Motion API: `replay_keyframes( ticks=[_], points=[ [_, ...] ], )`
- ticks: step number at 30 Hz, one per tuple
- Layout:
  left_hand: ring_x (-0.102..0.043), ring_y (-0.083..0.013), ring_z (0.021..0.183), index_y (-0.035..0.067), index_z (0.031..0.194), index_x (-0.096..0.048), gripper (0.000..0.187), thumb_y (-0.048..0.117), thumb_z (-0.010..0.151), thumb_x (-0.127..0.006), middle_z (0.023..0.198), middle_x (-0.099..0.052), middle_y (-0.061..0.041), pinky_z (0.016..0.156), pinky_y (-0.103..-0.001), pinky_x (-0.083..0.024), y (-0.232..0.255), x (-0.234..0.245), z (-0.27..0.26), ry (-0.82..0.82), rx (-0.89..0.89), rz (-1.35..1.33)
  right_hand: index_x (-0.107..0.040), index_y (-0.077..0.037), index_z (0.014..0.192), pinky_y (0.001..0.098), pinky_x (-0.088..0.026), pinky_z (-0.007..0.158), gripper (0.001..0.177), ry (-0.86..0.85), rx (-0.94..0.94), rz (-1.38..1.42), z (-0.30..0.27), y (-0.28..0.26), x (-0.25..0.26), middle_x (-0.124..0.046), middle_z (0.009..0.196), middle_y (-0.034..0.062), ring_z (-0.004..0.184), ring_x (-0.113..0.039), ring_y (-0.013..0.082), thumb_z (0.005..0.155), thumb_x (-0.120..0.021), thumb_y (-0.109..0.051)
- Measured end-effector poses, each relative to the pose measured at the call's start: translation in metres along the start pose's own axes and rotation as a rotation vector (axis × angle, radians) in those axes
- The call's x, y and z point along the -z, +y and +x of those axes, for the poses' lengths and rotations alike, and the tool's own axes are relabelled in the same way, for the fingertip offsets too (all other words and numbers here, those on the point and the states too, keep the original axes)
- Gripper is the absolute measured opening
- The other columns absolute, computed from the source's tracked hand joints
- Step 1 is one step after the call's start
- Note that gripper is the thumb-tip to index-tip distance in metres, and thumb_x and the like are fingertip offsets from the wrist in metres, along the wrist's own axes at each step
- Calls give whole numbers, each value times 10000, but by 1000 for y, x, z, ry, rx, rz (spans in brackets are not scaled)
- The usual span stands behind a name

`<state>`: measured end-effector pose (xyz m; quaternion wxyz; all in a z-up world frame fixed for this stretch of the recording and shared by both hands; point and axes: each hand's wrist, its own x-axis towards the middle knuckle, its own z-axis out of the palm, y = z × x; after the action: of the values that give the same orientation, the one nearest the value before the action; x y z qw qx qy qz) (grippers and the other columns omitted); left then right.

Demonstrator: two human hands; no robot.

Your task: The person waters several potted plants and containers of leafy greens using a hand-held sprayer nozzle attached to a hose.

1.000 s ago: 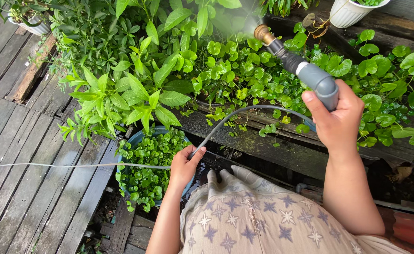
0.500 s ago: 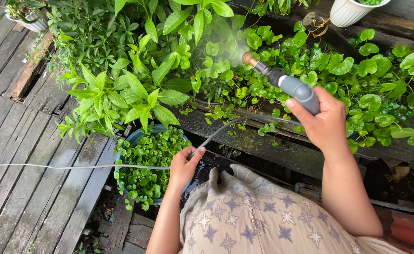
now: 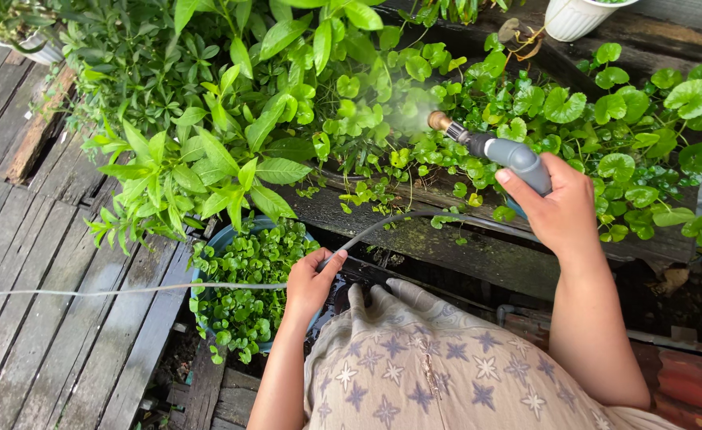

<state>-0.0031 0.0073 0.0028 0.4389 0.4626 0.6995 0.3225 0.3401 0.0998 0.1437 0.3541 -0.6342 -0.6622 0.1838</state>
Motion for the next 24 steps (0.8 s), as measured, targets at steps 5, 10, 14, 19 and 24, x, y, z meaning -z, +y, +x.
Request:
replay_keyframes(
  ticks=[5,10,14,19,24],
  points=[
    [-460,-132,543,65,751,-700,450,493,891,-703,552,-533,-23,539,-331,-388,8,-4,6,-56,-15,38,-725,-39,1047,268,-438,638,291,85,-54,26,-10,26,17,-627,768,-28,698,-538,70,958,-806,-304],
    [-497,-144,529,77,750,-721,450,505,885,-692,551,-584,-27,542,-329,-408,17,-14,21,-127,-80,103,-711,-5,1025,277,-407,611,261,279,-160,-12,-30,55,42,-586,775,-30,701,-495,65,1035,-816,-244],
    [-498,-149,529,64,741,-714,469,507,892,-694,548,-576,-44,546,-334,-415,24,-21,34,-189,-115,148,-661,-31,960,257,-363,488,231,468,-298,195,-50,70,65,-551,687,-30,556,-485,51,1060,-774,-206],
    [-520,-142,540,61,742,-723,472,509,886,-698,561,-612,-48,559,-325,-434,27,-32,46,-238,-131,182,-614,-42,926,246,-375,488,282,671,-338,175,-80,90,90,-558,696,-28,548,-502,52,1119,-755,-191],
    [-567,-135,573,54,764,-736,466,505,877,-706,613,-686,-48,593,-320,-461,32,-45,55,-291,-126,181,-604,-35,924,252,-392,506,313,748,-318,155,-98,102,97,-557,706,-23,565,-507,56,1143,-743,-210]
  ],
)
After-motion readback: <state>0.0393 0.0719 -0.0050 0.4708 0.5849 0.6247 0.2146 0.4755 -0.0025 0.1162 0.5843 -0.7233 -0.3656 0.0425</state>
